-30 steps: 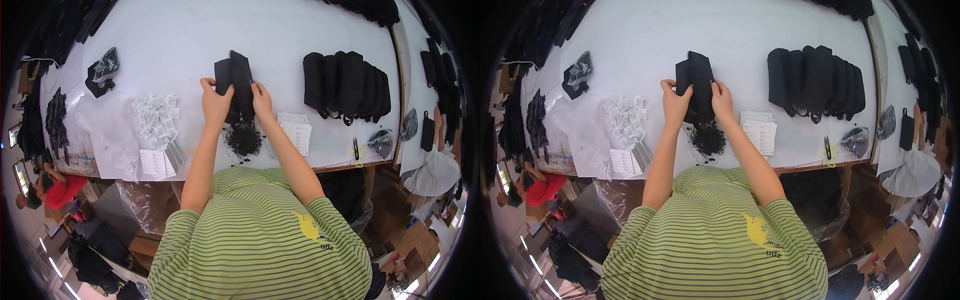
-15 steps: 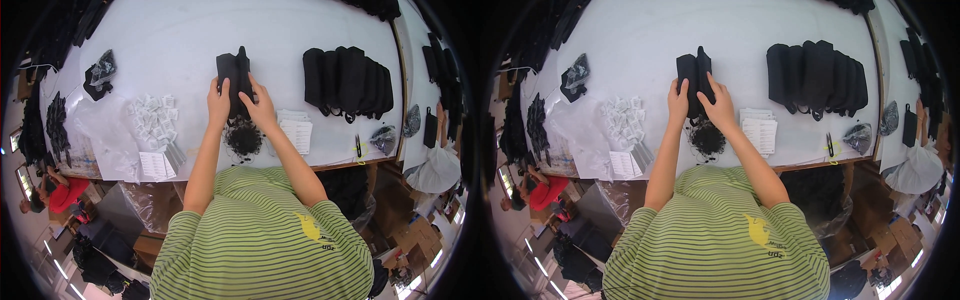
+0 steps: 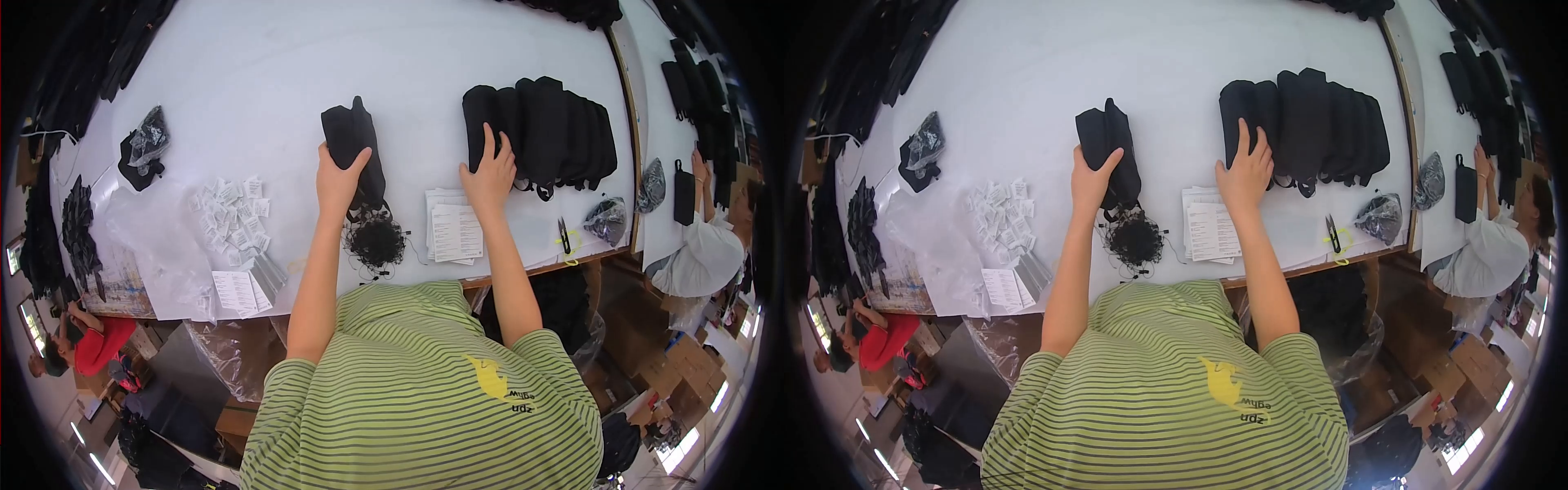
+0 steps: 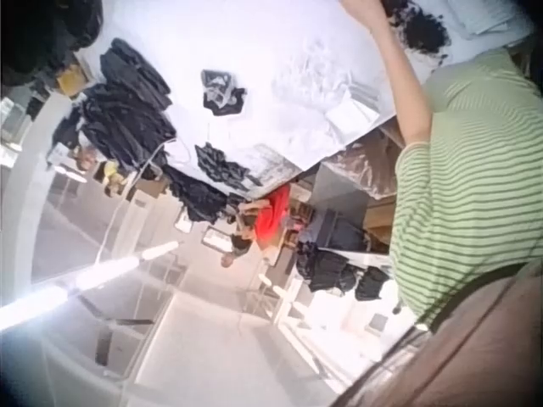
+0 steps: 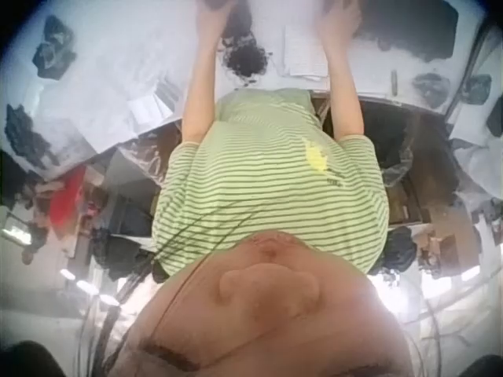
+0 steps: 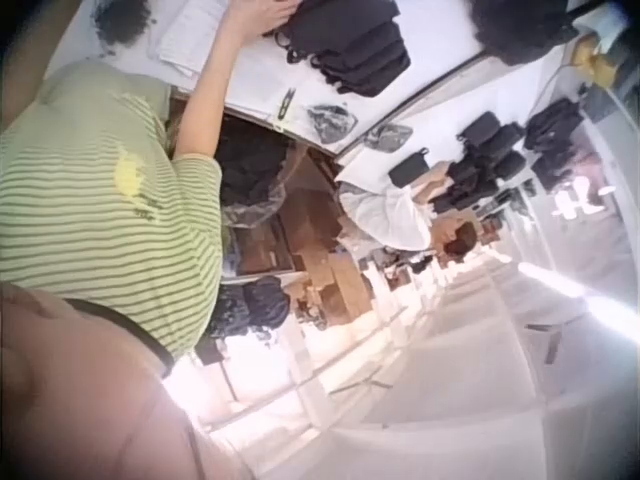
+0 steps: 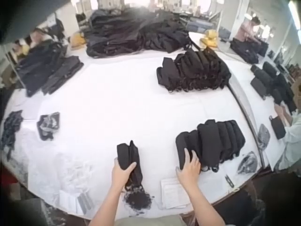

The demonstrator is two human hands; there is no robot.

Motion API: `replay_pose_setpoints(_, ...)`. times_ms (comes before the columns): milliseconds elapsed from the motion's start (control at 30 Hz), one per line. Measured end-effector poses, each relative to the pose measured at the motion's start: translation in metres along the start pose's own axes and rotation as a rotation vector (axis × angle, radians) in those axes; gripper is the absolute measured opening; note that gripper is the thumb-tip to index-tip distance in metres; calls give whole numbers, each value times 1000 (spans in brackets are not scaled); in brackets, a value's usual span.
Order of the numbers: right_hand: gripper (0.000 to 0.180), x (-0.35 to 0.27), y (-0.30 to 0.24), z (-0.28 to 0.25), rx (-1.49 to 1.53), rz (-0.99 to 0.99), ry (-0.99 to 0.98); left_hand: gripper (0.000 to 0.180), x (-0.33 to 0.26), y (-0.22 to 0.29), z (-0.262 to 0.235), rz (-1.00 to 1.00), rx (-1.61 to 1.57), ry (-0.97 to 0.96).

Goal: Sorting, trimming, and packing black fabric pouches at a workstation.

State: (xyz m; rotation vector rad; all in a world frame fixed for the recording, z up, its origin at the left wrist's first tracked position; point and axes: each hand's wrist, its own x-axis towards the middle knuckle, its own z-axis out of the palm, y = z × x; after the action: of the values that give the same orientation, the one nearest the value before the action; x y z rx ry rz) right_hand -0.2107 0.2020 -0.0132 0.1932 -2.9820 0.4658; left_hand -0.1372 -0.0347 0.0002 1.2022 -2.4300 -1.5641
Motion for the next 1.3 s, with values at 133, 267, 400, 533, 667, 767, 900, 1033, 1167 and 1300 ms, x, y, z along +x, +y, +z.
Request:
replay_pose_setpoints(133,74,5,12,3,44,-95,-21,83,-1,0,0,8,-14,-14)
replay_pose_setpoints(267,72,15,-14,-16,504,-24,50,94,-5,1,-1,126,-24,58)
replay_pose_setpoints(400,71,-13,-75,-8,789,-65,-117,96,-6,1,-3,254,21,45)
replay_pose_setpoints(533,76,-34,-87,40,937,-7,-372,95,-2,-4,0,272,26,36)
replay_pose_setpoints(667,61,-34,-77,54,1200,206,-402,103,-3,6,-3,265,23,30)
replay_pose_setpoints(767,46,-29,-79,43,1149,276,-523,110,-4,10,1,352,147,130)
replay_pose_setpoints(900,44,-23,-67,29,937,98,-524,115,-10,23,10,245,250,86)
replay_pose_setpoints(1033,56,1,-38,-20,261,-102,103,115,-4,9,6,270,211,97)
replay_pose_setpoints(1167,86,23,19,-40,31,157,189,114,-5,11,11,272,189,86)
replay_pose_setpoints(1300,90,30,40,-49,143,139,133,113,-4,13,10,239,158,85)
